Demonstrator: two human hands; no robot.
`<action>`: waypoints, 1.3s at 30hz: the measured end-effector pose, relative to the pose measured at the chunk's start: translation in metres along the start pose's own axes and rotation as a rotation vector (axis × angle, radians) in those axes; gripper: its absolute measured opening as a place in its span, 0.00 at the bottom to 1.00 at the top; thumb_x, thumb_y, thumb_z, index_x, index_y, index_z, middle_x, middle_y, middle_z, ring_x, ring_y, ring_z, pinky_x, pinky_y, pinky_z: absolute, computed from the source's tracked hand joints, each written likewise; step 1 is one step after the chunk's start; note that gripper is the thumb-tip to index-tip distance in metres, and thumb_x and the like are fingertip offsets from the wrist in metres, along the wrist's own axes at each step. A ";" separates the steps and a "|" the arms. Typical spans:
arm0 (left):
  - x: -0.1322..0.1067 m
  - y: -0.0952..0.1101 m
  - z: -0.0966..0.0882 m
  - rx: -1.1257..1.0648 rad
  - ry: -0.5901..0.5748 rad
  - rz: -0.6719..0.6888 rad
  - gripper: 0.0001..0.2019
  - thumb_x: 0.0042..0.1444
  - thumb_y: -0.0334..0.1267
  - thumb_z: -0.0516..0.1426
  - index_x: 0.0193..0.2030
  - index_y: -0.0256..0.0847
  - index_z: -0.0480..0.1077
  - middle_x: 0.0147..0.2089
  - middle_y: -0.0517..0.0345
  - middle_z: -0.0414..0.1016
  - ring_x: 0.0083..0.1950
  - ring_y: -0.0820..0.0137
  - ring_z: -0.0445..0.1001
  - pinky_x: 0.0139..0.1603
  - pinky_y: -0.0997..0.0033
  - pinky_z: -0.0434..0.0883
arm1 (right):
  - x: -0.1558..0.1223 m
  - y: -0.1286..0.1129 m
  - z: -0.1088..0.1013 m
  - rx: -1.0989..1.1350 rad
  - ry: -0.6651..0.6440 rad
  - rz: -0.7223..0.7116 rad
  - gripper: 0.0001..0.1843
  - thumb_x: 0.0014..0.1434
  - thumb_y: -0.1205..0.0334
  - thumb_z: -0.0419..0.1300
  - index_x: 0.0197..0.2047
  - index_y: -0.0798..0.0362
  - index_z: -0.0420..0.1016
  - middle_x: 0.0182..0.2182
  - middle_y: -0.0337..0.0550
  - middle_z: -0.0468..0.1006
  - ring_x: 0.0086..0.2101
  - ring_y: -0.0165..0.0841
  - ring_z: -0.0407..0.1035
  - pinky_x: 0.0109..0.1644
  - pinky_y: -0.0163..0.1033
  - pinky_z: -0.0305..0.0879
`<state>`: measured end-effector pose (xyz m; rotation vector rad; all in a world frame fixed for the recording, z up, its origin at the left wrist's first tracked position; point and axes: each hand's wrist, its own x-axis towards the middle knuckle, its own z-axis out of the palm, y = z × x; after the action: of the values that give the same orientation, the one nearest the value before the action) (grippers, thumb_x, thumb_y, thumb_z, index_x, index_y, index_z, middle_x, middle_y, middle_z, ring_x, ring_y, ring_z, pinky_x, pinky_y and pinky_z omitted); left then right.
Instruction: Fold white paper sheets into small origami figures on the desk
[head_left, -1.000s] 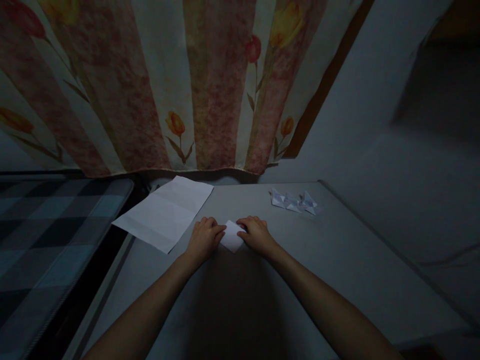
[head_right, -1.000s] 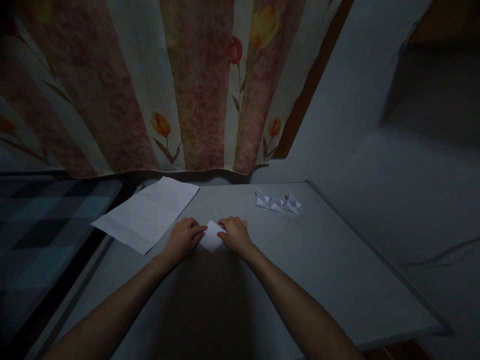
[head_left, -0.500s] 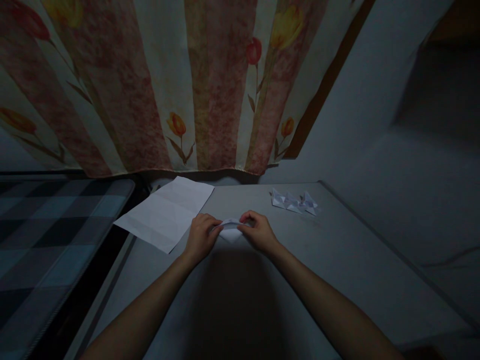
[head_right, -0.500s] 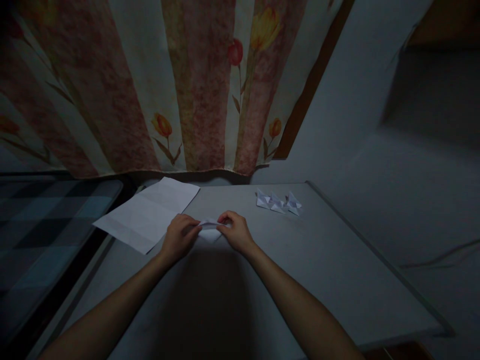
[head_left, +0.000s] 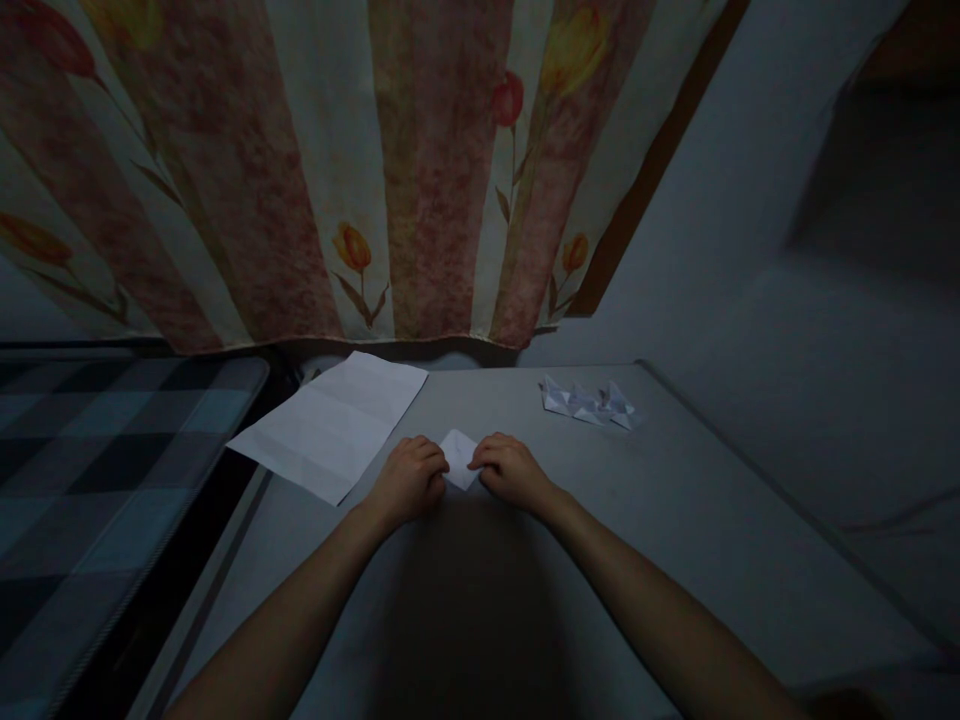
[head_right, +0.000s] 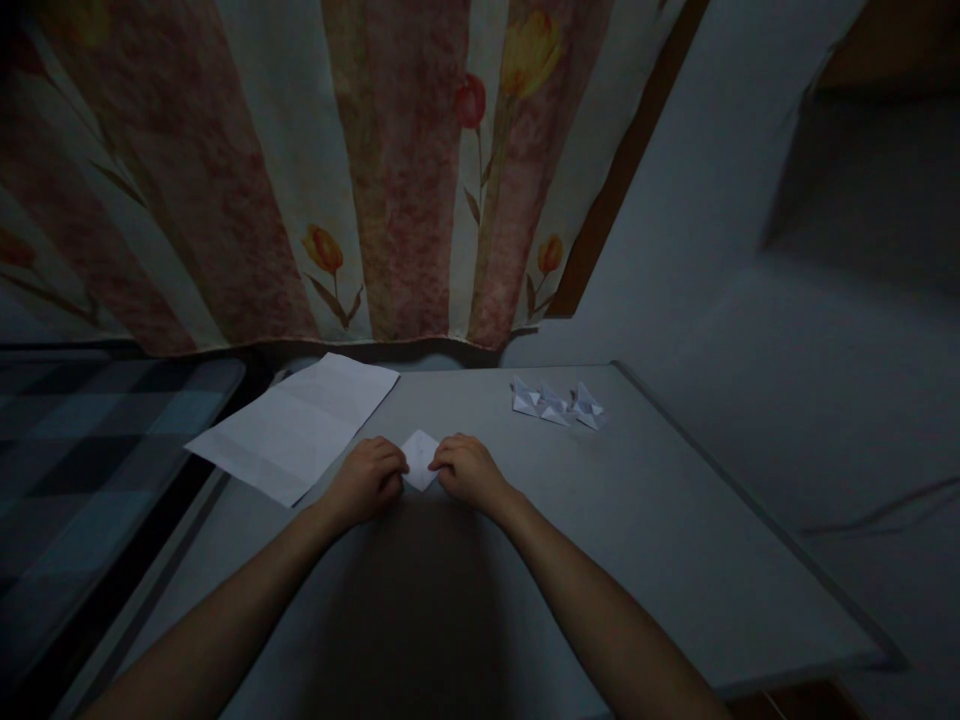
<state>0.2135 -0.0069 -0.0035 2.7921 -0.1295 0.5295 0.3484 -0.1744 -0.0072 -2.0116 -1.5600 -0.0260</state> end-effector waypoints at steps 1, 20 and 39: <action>0.001 0.000 0.001 -0.026 0.005 -0.028 0.07 0.54 0.29 0.54 0.35 0.41 0.74 0.37 0.54 0.76 0.42 0.64 0.69 0.44 0.63 0.63 | 0.002 -0.002 0.000 0.016 0.001 0.036 0.15 0.47 0.78 0.55 0.31 0.51 0.79 0.32 0.40 0.79 0.37 0.33 0.70 0.46 0.39 0.61; 0.013 -0.009 0.008 -0.240 -0.025 -0.438 0.20 0.47 0.32 0.63 0.50 0.40 0.73 0.35 0.57 0.73 0.37 0.68 0.70 0.41 0.69 0.65 | 0.015 -0.002 0.006 0.147 -0.033 0.447 0.22 0.48 0.70 0.63 0.49 0.54 0.75 0.38 0.44 0.77 0.38 0.34 0.69 0.46 0.39 0.61; 0.004 -0.009 -0.005 -0.264 -0.049 -0.229 0.07 0.54 0.29 0.56 0.33 0.41 0.76 0.36 0.55 0.77 0.40 0.68 0.72 0.44 0.68 0.66 | -0.002 -0.012 -0.010 -0.108 -0.112 0.058 0.12 0.54 0.76 0.53 0.36 0.53 0.74 0.35 0.42 0.74 0.36 0.31 0.67 0.41 0.34 0.59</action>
<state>0.2167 0.0030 0.0003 2.5193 0.1029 0.3592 0.3403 -0.1793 0.0055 -2.1749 -1.5983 0.0264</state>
